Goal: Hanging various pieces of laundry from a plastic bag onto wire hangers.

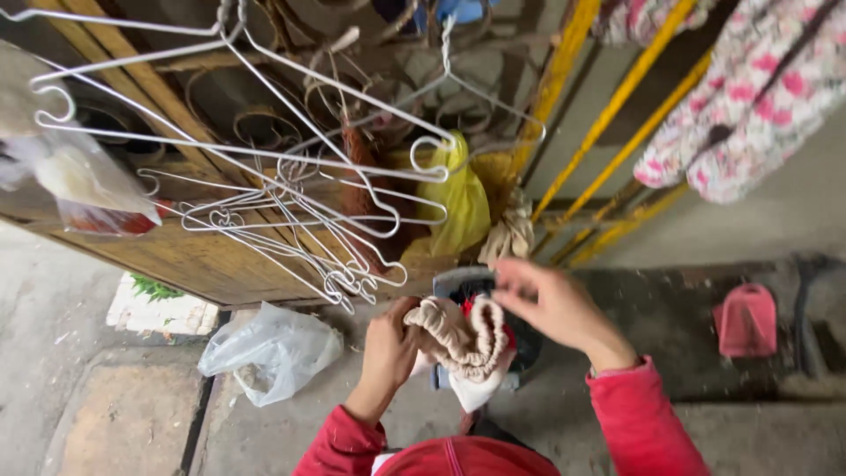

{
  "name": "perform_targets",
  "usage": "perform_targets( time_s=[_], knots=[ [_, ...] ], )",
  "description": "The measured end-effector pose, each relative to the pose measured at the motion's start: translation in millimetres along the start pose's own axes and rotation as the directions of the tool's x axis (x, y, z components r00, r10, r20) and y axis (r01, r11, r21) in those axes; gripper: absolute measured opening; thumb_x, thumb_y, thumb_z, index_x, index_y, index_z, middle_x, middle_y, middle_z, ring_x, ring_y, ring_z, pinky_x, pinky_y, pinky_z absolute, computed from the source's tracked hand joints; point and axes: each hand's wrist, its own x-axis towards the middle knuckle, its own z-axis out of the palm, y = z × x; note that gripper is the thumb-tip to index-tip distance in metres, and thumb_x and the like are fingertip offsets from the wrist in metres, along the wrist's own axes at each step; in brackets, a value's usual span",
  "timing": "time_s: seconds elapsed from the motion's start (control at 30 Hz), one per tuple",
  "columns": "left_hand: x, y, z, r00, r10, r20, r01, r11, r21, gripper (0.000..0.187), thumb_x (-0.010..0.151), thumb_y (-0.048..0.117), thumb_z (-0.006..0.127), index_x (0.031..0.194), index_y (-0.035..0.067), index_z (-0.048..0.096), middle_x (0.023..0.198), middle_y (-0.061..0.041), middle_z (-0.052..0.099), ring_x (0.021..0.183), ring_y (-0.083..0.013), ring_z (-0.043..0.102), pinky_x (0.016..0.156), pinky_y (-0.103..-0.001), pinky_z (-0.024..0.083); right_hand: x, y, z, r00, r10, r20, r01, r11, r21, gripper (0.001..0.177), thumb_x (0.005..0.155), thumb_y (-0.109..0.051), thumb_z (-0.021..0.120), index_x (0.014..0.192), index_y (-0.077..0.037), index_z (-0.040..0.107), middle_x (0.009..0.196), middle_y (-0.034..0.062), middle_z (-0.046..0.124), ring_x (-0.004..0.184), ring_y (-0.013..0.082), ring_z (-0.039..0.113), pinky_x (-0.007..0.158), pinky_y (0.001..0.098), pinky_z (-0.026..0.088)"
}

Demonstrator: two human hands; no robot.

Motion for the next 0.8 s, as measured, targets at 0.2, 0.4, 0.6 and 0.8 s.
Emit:
perform_targets(
  time_s=[0.2,0.4,0.6,0.8],
  knots=[
    [25.8,35.8,16.0,0.962,-0.237,0.135,0.264,0.690,-0.674,0.044,0.083,-0.008,0.048,0.122,0.007,0.062,0.105,-0.008,0.074,0.097,-0.0123,0.071,0.084,-0.027,0.056,111.6,-18.4,-63.1,0.644,-0.636,-0.425,0.435,0.762,-0.480,0.036,0.104,-0.013,0.071,0.138,-0.005,0.063,0.138,0.0122,0.064,0.126,0.0301,0.061,0.107,0.0394,0.050],
    [32.9,46.8,19.4,0.924,-0.351,0.151,0.338,0.565,-0.753,0.048,0.081,-0.008,0.053,0.126,0.009,0.059,0.114,-0.002,0.067,0.106,-0.0112,0.062,0.093,-0.025,0.050,174.3,-16.2,-66.2,0.635,-0.680,-0.366,0.377,0.687,-0.621,0.023,0.096,-0.017,0.076,0.116,-0.007,0.072,0.108,0.0105,0.063,0.098,0.0325,0.064,0.084,0.0443,0.050],
    [36.2,44.6,26.4,0.928,-0.340,0.156,0.337,0.578,-0.744,0.040,0.081,-0.006,0.057,0.120,0.004,0.064,0.110,-0.004,0.069,0.105,-0.0117,0.064,0.094,-0.026,0.051,180.0,-8.6,-77.4,0.702,-0.632,-0.329,0.541,0.773,-0.331,0.009,0.105,-0.011,0.067,0.105,-0.002,0.069,0.097,0.0101,0.067,0.072,0.0253,0.066,0.065,0.0346,0.050],
    [34.6,47.0,30.2,0.889,-0.337,0.311,0.457,0.595,-0.661,0.037,0.083,0.000,0.056,0.119,0.005,0.064,0.101,-0.005,0.071,0.094,-0.0136,0.064,0.086,-0.029,0.053,159.0,-27.4,-130.0,0.778,-0.440,-0.448,0.371,0.898,-0.238,0.015,0.106,-0.011,0.066,0.117,-0.004,0.074,0.092,0.0076,0.072,0.071,0.0118,0.063,0.060,0.0296,0.047]
  ],
)
